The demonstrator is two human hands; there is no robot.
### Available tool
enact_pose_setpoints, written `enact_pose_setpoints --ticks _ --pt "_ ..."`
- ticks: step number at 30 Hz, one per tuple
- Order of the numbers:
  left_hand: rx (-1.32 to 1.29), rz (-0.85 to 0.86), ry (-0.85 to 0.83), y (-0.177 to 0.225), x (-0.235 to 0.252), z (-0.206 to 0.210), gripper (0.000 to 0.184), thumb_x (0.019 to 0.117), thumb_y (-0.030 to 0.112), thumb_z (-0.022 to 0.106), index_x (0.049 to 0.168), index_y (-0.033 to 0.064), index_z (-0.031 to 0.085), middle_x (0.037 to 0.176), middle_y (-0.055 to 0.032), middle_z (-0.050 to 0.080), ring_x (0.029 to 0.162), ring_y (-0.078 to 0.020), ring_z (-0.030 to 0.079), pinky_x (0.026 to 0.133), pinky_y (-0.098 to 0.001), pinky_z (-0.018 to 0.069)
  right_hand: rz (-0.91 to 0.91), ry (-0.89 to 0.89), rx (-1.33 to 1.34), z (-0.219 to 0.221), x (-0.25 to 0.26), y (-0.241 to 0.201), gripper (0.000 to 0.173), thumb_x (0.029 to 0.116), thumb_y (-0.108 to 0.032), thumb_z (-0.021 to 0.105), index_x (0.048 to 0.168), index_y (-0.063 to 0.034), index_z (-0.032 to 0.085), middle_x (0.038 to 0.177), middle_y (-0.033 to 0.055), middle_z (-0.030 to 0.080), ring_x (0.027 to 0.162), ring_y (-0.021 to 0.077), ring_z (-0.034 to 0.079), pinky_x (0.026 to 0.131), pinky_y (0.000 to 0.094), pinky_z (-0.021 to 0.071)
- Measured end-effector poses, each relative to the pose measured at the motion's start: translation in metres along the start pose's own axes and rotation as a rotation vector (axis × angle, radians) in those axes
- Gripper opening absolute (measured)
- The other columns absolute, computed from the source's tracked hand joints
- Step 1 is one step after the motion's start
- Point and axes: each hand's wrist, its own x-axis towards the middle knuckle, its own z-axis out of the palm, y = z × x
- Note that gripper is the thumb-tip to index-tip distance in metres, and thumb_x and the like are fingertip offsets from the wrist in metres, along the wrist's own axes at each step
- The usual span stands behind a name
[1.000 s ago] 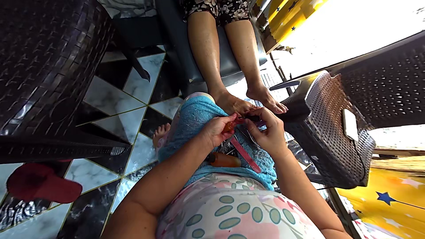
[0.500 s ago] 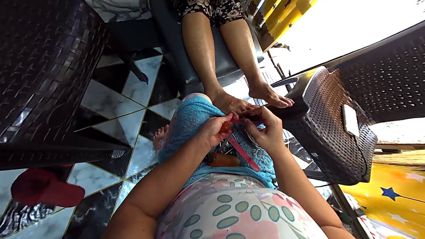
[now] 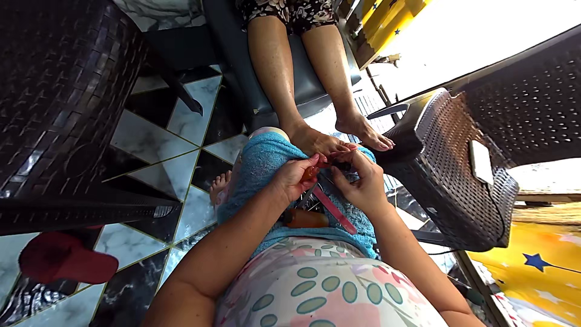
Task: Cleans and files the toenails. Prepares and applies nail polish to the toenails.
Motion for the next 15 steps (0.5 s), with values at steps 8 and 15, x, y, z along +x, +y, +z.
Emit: enact_pose_setpoints --ticks 8,15 --pt "-0.060 0.009 -0.044 0.000 0.001 -0.002 0.025 0.1056 0.027 0.052 0.099 0.0085 0.067 0.076 -0.0015 0.064 0.046 -0.0022 0.045 0.043 -0.0148 0.0375 0.076 0.021 0.137 -0.004 0.004 0.009 0.020 0.0881 -0.013 0.068 0.104 -0.0009 0.068 0.106 0.0097 0.073 0.106 0.0138 0.070 0.088 0.0299 0.0594" --pt "0.012 -0.045 -0.029 0.006 0.005 0.009 0.032 0.1046 0.038 0.055 0.092 0.0101 0.063 0.075 -0.0001 0.064 0.045 -0.0017 0.045 0.041 -0.0143 0.0374 0.153 0.014 0.318 -0.017 0.003 0.020 0.019 0.0881 -0.012 0.069 0.105 -0.0028 0.065 0.105 0.0058 0.070 0.095 0.0104 0.069 0.081 0.0293 0.0610"
